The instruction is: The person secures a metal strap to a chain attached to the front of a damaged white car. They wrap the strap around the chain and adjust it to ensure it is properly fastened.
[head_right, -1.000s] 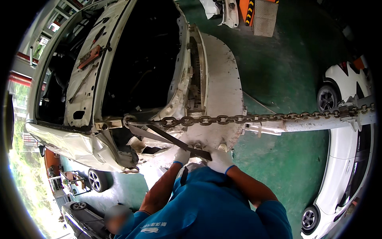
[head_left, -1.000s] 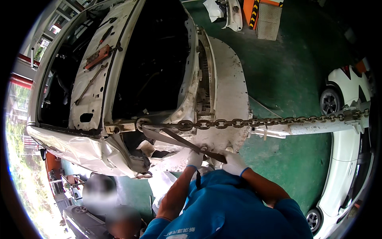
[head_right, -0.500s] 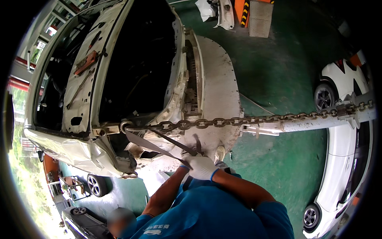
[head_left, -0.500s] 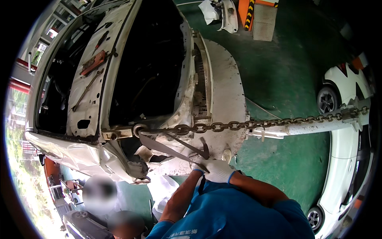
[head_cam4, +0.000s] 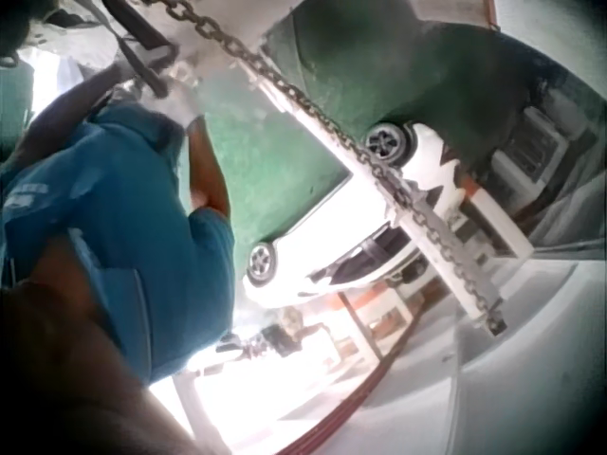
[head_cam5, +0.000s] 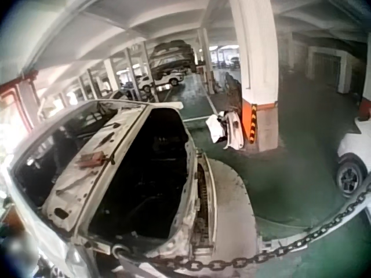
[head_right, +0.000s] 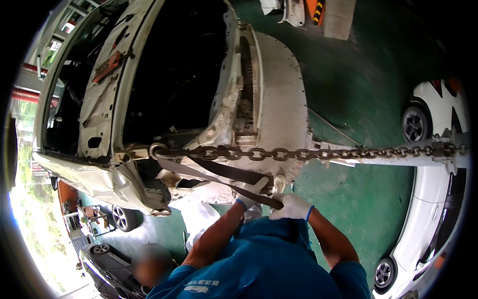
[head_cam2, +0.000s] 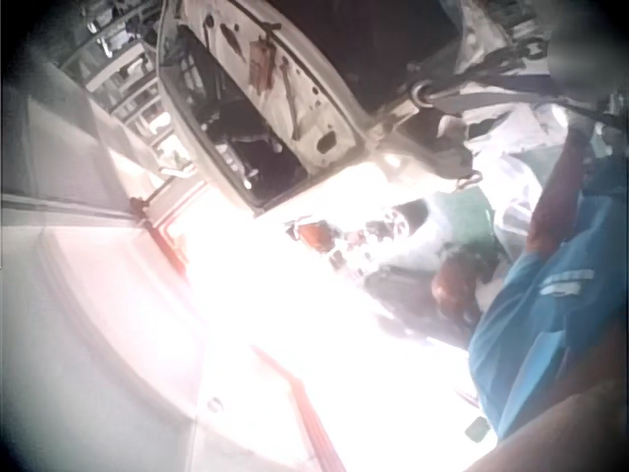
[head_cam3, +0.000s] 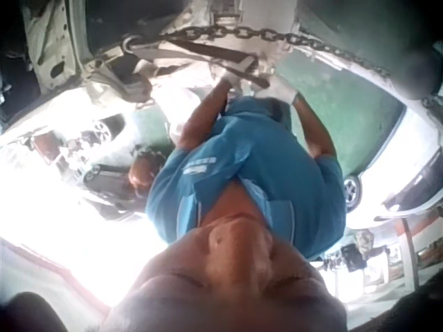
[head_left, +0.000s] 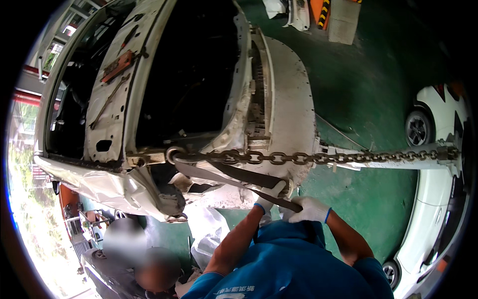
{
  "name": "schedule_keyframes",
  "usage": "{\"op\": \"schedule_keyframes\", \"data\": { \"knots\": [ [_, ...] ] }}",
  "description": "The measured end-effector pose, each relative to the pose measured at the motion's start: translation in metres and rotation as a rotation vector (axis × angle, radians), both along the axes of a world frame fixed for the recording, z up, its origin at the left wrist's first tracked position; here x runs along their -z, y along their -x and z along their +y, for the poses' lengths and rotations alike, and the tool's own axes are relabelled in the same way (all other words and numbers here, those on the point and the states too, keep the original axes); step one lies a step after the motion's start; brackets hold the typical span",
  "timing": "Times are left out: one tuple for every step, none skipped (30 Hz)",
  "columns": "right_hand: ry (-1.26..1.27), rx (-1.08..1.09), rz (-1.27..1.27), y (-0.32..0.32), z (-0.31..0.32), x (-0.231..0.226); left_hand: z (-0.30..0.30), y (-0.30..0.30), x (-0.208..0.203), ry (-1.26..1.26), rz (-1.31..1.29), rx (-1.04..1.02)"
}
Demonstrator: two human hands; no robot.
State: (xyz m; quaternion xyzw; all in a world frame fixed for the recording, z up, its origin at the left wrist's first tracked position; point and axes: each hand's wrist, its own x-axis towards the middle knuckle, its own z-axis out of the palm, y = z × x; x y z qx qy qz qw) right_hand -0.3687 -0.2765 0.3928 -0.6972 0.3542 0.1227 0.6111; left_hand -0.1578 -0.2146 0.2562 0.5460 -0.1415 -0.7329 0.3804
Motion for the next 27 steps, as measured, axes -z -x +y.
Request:
{"op": "schedule_keyframes", "data": {
  "knots": [
    [-0.178, 0.113, -0.108, 0.009, 0.003, 0.009, -0.001, 0.008, -0.001, 0.005, 0.202, -0.117],
    [-0.354, 0.237, -0.222, 0.019, 0.009, 0.027, -0.007, 0.016, -0.018, -0.024, 0.343, -0.138],
    [-0.523, 0.359, -0.344, 0.028, 0.015, 0.052, -0.008, 0.017, -0.025, -0.01, 0.431, -0.122],
    [-0.901, 0.559, -0.394, 0.043, 0.028, 0.102, -0.012, 0.026, -0.035, 0.06, 0.484, -0.12],
    [-1.015, 0.664, -0.506, 0.042, 0.024, 0.104, -0.014, 0.029, -0.039, 0.133, 0.528, -0.139],
    [-1.128, 0.773, -0.624, 0.035, 0.019, 0.103, -0.014, 0.026, -0.042, 0.119, 0.59, -0.107],
    [-1.24, 0.885, -0.747, 0.023, 0.013, 0.096, -0.014, 0.021, -0.044, 0.1, 0.653, -0.071],
    [-1.158, 1.189, -0.655, 0.003, 0.006, 0.063, -0.011, 0.015, -0.045, 0.082, 0.708, -0.044],
    [-1.091, 1.332, -0.804, -0.004, 0.001, 0.08, -0.01, 0.016, -0.048, 0.056, 0.672, -0.055],
    [-1.015, 1.475, -0.955, -0.011, -0.005, 0.111, -0.007, 0.017, -0.05, 0.029, 0.634, -0.064],
    [-0.931, 1.612, -1.101, -0.014, -0.011, 0.132, -0.006, 0.017, -0.051, 0.003, 0.595, -0.077],
    [-0.922, 1.712, -1.061, -0.013, -0.02, 0.136, -0.005, 0.015, -0.058, -0.025, 0.539, -0.042],
    [-0.909, 1.813, -1.02, -0.009, -0.033, 0.139, -0.005, 0.011, -0.062, -0.034, 0.505, -0.021],
    [-0.891, 1.918, -0.978, -0.003, -0.044, 0.14, -0.005, 0.008, -0.064, -0.042, 0.474, 0.005],
    [-0.869, 1.975, -0.976, 0.008, -0.051, 0.139, -0.005, 0.004, -0.066, -0.05, 0.444, 0.03],
    [-0.85, 2.024, -0.967, 0.021, -0.057, 0.137, -0.002, -0.002, -0.061, -0.081, 0.484, -0.005],
    [-0.824, 2.078, -0.957, 0.039, -0.058, 0.14, -0.002, -0.003, -0.063, -0.073, 0.484, -0.002],
    [-0.791, 2.054, -1.024, 0.056, -0.058, 0.143, -0.003, -0.004, -0.064, -0.064, 0.483, 0.0],
    [-0.757, 2.028, -1.094, 0.074, -0.058, 0.148, -0.005, -0.004, -0.066, -0.054, 0.481, 0.005],
    [-0.727, 2.043, -1.097, 0.087, -0.058, 0.144, -0.005, -0.005, -0.065, -0.042, 0.483, 0.008],
    [-0.642, 2.059, -1.124, 0.099, -0.057, 0.139, -0.006, -0.006, -0.064, -0.03, 0.484, 0.011],
    [-0.592, 2.138, -1.103, 0.118, -0.055, 0.149, -0.011, -0.003, -0.064, -0.015, 0.492, 0.034],
    [-0.546, 2.211, -1.076, 0.13, -0.054, 0.153, -0.015, -0.002, -0.065, -0.035, 0.47, 0.008],
    [-0.499, 2.184, -1.126, 0.142, -0.049, 0.157, -0.018, 0.0, -0.067, -0.055, 0.447, -0.018],
    [-0.462, 2.146, -1.171, 0.147, -0.047, 0.151, -0.02, 0.0, -0.067, -0.072, 0.42, -0.056],
    [-0.418, 2.111, -1.215, 0.155, -0.045, 0.146, -0.022, -0.002, -0.065, -0.085, 0.406, -0.057],
    [-0.372, 2.126, -1.234, 0.163, -0.044, 0.141, -0.025, -0.006, -0.062, -0.097, 0.392, -0.059]
  ]
}}
